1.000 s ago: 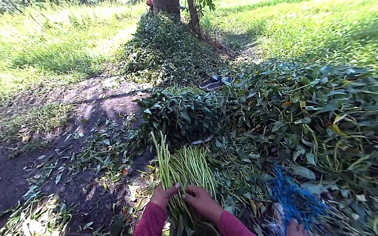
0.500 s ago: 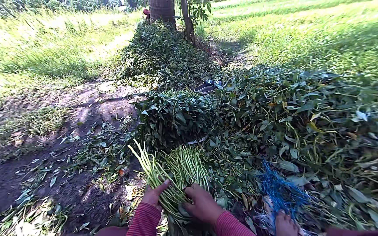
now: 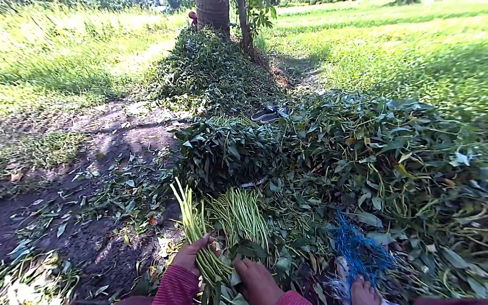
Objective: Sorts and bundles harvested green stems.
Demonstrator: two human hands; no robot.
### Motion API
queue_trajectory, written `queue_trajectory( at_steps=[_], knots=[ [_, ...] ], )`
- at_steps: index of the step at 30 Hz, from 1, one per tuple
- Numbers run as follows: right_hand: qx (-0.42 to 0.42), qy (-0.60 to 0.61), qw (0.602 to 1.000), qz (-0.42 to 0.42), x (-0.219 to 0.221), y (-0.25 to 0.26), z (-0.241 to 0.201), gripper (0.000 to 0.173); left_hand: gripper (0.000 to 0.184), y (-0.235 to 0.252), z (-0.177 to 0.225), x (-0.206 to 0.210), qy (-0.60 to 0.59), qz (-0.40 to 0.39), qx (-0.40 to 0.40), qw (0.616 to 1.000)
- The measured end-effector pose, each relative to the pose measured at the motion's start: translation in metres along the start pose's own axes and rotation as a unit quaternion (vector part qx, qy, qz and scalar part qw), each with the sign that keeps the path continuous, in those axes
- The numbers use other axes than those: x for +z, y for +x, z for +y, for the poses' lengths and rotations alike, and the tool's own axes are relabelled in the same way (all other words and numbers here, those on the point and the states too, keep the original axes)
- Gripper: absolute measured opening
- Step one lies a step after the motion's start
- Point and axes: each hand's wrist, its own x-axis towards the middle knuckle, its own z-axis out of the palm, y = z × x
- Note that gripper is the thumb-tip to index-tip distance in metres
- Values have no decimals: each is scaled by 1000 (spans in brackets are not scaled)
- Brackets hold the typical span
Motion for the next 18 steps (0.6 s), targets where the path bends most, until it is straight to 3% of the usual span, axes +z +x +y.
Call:
queue_trajectory(
  at_steps=[6,8,10,13,15,18],
  knots=[
    [41,-60,997,-21,-18,13,11,44,36,1,28,-8,164,87,94,978],
    [88,-45,994,-49,-33,20,22,38,50,10,40,-9,311,127,143,931],
    [159,11,986,-42,-50,27,44,37,63,20,51,-3,458,152,167,859],
    [242,142,957,66,-68,37,80,33,58,44,52,11,597,136,150,777],
    [287,215,928,106,-71,43,96,29,56,62,44,23,661,102,89,738],
    [321,248,910,89,-68,53,113,32,53,92,22,28,677,40,28,735]
  ],
)
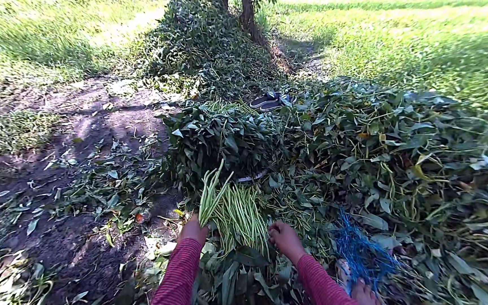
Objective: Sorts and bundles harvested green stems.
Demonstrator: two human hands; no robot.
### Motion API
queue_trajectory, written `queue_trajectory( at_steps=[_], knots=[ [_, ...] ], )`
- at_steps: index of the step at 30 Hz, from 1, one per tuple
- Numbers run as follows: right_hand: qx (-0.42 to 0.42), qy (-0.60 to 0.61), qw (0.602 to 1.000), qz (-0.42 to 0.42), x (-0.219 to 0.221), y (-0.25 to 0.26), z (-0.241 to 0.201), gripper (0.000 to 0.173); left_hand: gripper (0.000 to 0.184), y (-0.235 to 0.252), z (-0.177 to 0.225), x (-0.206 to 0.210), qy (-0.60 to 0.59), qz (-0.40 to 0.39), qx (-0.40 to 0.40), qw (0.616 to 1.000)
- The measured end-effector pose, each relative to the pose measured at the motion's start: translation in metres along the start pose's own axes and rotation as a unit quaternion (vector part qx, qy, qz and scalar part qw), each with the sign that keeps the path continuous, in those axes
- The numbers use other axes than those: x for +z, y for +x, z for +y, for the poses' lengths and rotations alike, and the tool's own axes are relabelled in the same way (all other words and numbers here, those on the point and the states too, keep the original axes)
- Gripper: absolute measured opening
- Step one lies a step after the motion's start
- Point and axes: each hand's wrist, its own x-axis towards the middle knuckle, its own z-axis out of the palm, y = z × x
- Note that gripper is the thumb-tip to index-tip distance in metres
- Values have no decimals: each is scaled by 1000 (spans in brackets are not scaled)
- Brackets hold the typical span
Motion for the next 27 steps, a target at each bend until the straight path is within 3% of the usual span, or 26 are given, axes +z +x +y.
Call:
queue_trajectory(
  at_steps=[4,8,17,22,27],
  knots=[
    [54,14,997,-45,11,20,8,40,48,4,17,23,-127,-68,-19,989],
    [46,-8,998,-46,19,31,5,44,51,6,29,47,-251,-115,-53,960],
    [24,-56,997,-36,19,22,-23,33,59,12,31,86,-291,-124,-93,944],
    [29,-63,995,-69,25,26,-25,62,59,5,26,91,-381,-148,-99,907],
    [35,-148,985,-80,36,16,-29,92,58,0,22,92,-330,-165,-66,927]
  ],
)
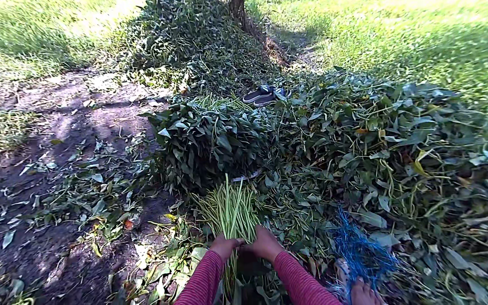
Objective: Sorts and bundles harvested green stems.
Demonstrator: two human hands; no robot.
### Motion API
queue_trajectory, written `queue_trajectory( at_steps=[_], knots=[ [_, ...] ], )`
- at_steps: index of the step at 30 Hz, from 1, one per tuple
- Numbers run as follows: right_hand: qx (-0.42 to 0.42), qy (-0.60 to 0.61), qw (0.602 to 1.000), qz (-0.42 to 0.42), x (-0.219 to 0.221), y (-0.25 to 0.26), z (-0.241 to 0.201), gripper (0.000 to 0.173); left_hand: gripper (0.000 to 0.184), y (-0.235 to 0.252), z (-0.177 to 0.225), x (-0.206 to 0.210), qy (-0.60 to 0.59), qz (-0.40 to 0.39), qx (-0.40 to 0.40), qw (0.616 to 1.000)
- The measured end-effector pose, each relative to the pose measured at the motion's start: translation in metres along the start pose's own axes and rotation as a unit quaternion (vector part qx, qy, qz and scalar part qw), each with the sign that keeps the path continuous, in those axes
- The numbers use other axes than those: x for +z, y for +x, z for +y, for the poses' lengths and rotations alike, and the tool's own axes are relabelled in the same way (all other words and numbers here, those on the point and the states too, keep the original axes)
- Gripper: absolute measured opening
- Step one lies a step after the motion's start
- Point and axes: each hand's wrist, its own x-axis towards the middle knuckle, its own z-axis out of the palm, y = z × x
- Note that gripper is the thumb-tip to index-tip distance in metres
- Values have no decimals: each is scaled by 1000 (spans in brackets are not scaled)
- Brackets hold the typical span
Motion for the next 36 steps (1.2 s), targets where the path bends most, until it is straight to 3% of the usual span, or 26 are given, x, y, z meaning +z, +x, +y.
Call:
queue_trajectory(
  at_steps=[7,14,18,22,27,32,36],
  knots=[
    [20,-32,998,50,-6,-9,-6,64,59,-9,11,-19,64,-7,-4,998],
    [4,-18,998,59,-32,-15,19,59,44,-17,13,-20,6,-40,-15,999],
    [-68,88,993,27,-34,-15,37,56,22,-32,26,-25,-76,-96,-16,992],
    [-116,166,979,-15,-43,-39,34,58,25,-49,29,-16,-178,-125,-31,975],
    [-137,69,988,-7,-27,-68,22,54,36,-47,6,12,-240,-122,-33,963],
    [-161,-62,985,17,-13,-101,2,57,50,-51,-2,16,-282,-58,-16,958],
    [-184,-76,980,30,6,-122,-6,68,36,-66,-8,9,-328,-64,3,943]
  ],
)
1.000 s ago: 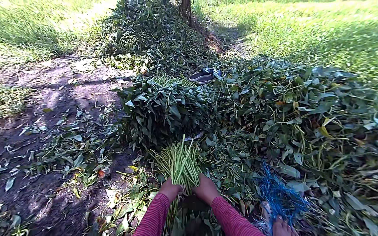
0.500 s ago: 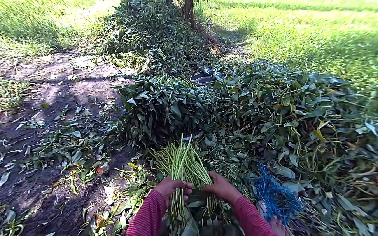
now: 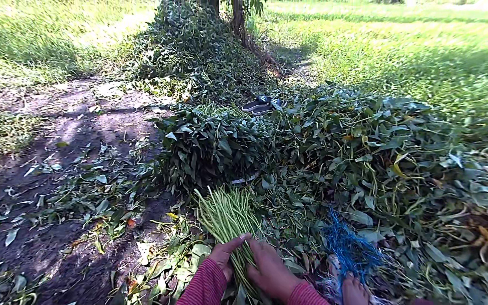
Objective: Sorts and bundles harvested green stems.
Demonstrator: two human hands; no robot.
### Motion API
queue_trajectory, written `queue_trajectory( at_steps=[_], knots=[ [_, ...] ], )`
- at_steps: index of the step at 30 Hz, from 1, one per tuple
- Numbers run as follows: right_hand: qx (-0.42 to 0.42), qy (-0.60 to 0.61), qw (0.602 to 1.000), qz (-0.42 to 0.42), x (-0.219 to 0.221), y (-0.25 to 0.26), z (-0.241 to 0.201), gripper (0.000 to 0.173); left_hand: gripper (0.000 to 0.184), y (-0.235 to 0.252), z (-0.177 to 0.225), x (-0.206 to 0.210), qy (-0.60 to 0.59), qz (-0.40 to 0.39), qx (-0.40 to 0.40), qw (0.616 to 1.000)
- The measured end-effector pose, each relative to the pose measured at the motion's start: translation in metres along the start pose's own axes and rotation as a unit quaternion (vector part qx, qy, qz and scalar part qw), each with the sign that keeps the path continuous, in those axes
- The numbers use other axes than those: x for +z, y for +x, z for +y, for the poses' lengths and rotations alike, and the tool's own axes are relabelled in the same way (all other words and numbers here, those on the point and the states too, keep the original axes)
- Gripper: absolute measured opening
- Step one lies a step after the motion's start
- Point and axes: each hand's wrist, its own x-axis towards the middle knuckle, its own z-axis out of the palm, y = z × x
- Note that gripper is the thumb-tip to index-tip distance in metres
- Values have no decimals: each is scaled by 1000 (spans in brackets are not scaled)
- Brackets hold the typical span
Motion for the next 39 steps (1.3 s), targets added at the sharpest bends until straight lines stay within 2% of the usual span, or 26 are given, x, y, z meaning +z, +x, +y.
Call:
queue_trajectory(
  at_steps=[2,7,10,13,15,16,17,19,20,22,24,26,27,30,32,36,39],
  knots=[
    [-9,25,1000,-3,12,-8,-1,65,36,-12,0,-7,12,-19,2,1000],
    [-52,111,990,-67,27,-17,10,75,40,-36,9,-23,61,-11,64,996],
    [-64,58,991,-100,26,-16,15,61,33,-49,19,-37,42,-53,86,994],
    [-88,72,973,-202,12,-19,21,65,29,-59,28,-50,28,-124,99,987],
    [-82,153,942,-289,-11,-15,36,67,34,-66,35,-57,32,-170,93,981],
    [-61,215,932,-284,-20,-9,49,63,37,-69,38,-61,32,-194,87,977],
    [-28,274,930,-243,-28,0,63,58,41,-71,41,-65,27,-225,81,971],
    [51,334,938,-82,-32,26,85,43,40,-77,47,-69,19,-281,83,956],
    [83,330,940,-6,-29,42,91,38,38,-80,51,-70,25,-284,94,954],
    [119,283,949,75,-15,72,96,35,36,-92,56,-64,79,-196,128,969],
    [128,196,970,72,0,95,95,43,39,-96,58,-57,120,-84,152,977],
    [156,116,980,38,12,107,89,56,42,-92,57,-58,132,-30,165,977],
    [166,94,981,25,14,111,86,56,42,-89,57,-59,136,-18,172,976],
    [156,117,981,21,9,116,89,40,36,-80,59,-67,158,-1,186,970],
    [168,156,973,37,-8,110,91,37,34,-74,60,-69,175,6,186,967],
    [219,279,934,49,-33,97,89,35,46,-54,56,-68,192,-21,160,968],
    [211,259,942,27,-20,107,106,44,40,-48,55,-61,210,-27,135,968]
  ],
)
